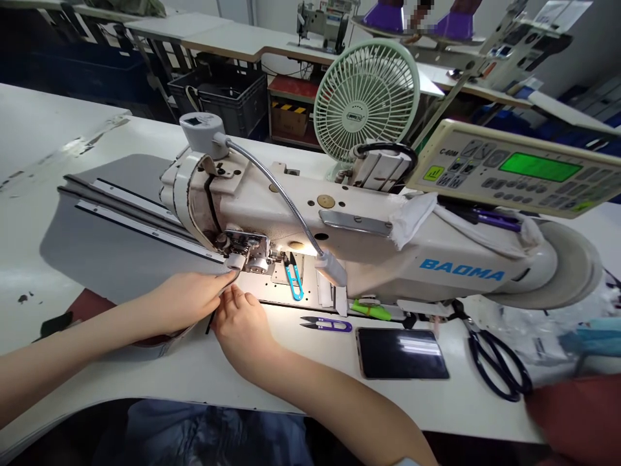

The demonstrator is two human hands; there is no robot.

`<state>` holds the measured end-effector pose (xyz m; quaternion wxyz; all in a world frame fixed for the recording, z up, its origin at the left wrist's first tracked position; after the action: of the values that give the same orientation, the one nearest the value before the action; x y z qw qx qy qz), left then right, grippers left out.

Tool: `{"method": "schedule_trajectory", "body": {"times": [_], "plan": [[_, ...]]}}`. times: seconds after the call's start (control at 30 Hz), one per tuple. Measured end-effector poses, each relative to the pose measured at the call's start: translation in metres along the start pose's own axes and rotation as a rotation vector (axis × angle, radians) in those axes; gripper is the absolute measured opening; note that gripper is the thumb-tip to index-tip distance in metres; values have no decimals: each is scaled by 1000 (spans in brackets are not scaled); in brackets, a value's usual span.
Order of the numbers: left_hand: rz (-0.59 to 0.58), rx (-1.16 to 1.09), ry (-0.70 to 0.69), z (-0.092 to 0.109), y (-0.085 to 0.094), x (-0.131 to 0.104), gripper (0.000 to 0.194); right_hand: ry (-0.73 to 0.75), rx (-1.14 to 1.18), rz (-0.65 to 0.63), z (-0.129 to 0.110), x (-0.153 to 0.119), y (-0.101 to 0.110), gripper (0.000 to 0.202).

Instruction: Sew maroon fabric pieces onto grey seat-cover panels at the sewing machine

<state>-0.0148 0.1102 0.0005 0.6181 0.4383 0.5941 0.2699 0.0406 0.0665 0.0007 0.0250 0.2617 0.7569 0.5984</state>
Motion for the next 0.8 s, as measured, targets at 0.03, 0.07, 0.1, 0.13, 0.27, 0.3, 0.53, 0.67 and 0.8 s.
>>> {"method": "schedule_trajectory", "body": {"times": [0.03,0.07,0.1,0.13,0.27,0.3,0.53,0.67,0.8], "plan": [[4,-7,-8,0,-1,2,55,-9,8,-8,1,0,0,29],[9,-13,-14,1,-1,4,55,-13,12,-12,1,-1,0,29],[12,-17,-19,0,0,4,54,-14,15,-12,0,-1,1,29],[13,-20,-19,0,1,4,52,-13,18,-9,-1,-2,1,29],[44,-86,-36,-2,17,-2,31,-29,69,6,-1,-3,5,28],[55,-112,-47,-2,21,-3,26,-38,84,5,1,-3,6,30],[94,-127,-28,-7,22,13,20,-119,116,-31,13,4,11,39],[142,-132,-4,-11,26,18,20,-130,76,-2,18,4,6,18],[191,-239,-92,-12,31,7,12,-78,65,0,19,3,-1,16]]}}
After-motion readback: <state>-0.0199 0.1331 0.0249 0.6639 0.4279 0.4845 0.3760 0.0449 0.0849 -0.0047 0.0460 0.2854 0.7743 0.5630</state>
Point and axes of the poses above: each hand's wrist, its own x-axis towards the middle knuckle, its own y-axis out of the back of the hand, z = x × y, the point moved 10 cm from there along x, towards the middle knuckle, and after that the axes turned 14 degrees about x, right-handed, at the moved point
